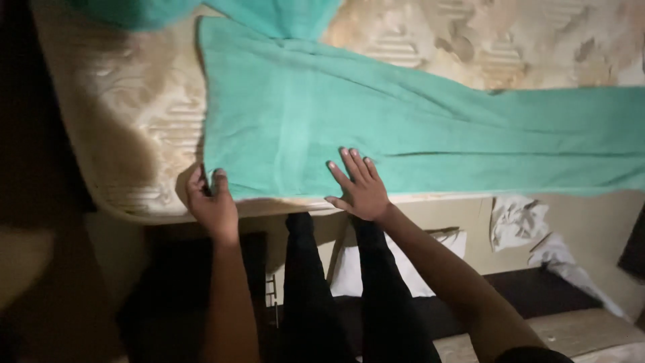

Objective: The person folds a teal towel on a bed. They spread the towel flat, fold it in half lengthwise, and then fold it again to create a compact rectangular shape.

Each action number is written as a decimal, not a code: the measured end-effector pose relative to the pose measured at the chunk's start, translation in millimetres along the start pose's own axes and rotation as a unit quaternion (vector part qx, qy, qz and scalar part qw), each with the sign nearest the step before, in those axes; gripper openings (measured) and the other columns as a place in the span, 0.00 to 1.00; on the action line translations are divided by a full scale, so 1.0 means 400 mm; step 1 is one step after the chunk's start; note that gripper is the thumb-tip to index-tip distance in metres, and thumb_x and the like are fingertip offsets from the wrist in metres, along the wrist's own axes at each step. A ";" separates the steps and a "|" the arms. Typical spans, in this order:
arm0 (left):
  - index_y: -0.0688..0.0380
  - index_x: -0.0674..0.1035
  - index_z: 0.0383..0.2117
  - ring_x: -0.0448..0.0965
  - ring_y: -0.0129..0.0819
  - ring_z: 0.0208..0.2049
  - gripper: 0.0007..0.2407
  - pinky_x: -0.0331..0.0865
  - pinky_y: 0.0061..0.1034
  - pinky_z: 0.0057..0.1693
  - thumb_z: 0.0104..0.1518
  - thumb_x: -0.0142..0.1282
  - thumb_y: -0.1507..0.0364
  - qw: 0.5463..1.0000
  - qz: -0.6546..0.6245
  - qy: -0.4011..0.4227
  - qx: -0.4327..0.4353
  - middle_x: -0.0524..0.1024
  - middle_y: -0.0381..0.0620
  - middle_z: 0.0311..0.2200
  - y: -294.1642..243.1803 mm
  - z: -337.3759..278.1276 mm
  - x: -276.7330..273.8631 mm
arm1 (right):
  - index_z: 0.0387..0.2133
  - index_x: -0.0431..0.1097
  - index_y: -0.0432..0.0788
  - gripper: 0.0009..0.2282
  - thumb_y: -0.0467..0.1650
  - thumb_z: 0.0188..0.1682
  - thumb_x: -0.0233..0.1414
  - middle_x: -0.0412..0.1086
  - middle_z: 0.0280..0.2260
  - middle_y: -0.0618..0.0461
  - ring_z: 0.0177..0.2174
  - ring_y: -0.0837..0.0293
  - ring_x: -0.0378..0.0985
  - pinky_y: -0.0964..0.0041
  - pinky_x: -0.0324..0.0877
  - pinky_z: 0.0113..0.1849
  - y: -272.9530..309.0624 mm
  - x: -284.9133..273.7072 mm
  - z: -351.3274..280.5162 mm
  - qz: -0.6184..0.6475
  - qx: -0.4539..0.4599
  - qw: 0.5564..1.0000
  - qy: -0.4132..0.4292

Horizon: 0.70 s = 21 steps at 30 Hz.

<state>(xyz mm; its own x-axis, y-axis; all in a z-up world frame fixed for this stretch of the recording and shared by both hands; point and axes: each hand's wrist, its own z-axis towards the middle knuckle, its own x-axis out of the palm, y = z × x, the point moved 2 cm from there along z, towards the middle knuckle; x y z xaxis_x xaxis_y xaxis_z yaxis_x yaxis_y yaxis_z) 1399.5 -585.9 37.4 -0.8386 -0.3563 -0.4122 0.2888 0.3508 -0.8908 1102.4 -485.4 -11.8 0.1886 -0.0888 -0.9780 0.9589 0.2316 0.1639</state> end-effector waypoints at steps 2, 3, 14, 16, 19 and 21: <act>0.72 0.68 0.59 0.71 0.66 0.52 0.25 0.67 0.50 0.59 0.59 0.68 0.73 0.998 0.055 -0.008 0.018 0.67 0.73 0.50 -0.031 -0.055 0.000 | 0.68 0.58 0.60 0.35 0.58 0.49 0.46 0.55 0.69 0.44 0.67 0.45 0.57 0.50 0.48 0.64 -0.038 -0.010 -0.062 0.000 -0.001 1.000 -0.002; 0.72 0.63 0.65 0.66 0.75 0.59 0.33 0.62 0.55 0.64 0.58 0.72 0.70 0.994 0.107 -0.023 0.031 0.60 0.77 0.59 -0.051 -0.081 0.004 | 0.68 0.59 0.60 0.34 0.57 0.49 0.46 0.55 0.68 0.43 0.66 0.44 0.58 0.49 0.52 0.63 -0.062 -0.016 -0.090 -0.001 -0.009 1.000 0.000; 0.54 0.72 0.63 0.59 0.52 0.69 0.23 0.60 0.55 0.65 0.60 0.59 0.68 0.761 0.317 0.356 0.440 0.60 0.54 0.70 -0.103 -0.587 0.502 | 0.65 0.63 0.61 0.25 0.50 0.56 0.42 0.59 0.67 0.47 0.65 0.50 0.61 0.54 0.53 0.62 -0.322 -0.022 -0.332 -0.022 0.007 0.999 -0.047; 0.52 0.70 0.65 0.58 0.50 0.71 0.25 0.58 0.55 0.66 0.60 0.59 0.65 0.727 0.323 0.380 0.472 0.59 0.54 0.70 -0.099 -0.614 0.574 | 0.65 0.62 0.61 0.25 0.50 0.56 0.40 0.58 0.68 0.48 0.66 0.50 0.60 0.55 0.53 0.63 -0.390 -0.046 -0.384 -0.028 0.015 0.998 -0.051; 0.52 0.75 0.60 0.64 0.49 0.67 0.23 0.60 0.53 0.63 0.58 0.59 0.61 0.703 0.312 0.359 0.529 0.65 0.54 0.66 -0.133 -0.626 0.698 | 0.67 0.59 0.63 0.26 0.52 0.57 0.37 0.53 0.70 0.48 0.68 0.49 0.55 0.53 0.49 0.64 -0.536 -0.105 -0.458 -0.044 0.065 0.996 -0.044; 0.49 0.76 0.61 0.65 0.47 0.67 0.19 0.60 0.51 0.65 0.63 0.53 0.65 0.705 0.356 0.314 0.527 0.67 0.51 0.66 -0.176 -0.613 0.735 | 0.64 0.64 0.55 0.27 0.51 0.55 0.45 0.56 0.68 0.41 0.66 0.42 0.57 0.46 0.52 0.63 -0.611 -0.139 -0.494 -0.013 0.127 0.992 -0.012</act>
<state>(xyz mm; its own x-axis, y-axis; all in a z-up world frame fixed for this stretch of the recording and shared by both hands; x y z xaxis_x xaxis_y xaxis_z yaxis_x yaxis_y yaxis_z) 1019.2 -503.1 25.7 -0.2513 0.1559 -0.9553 0.6448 -0.7091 -0.2853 815.7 -345.5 -22.8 0.1655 -0.1153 -0.9794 0.9854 -0.0220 0.1691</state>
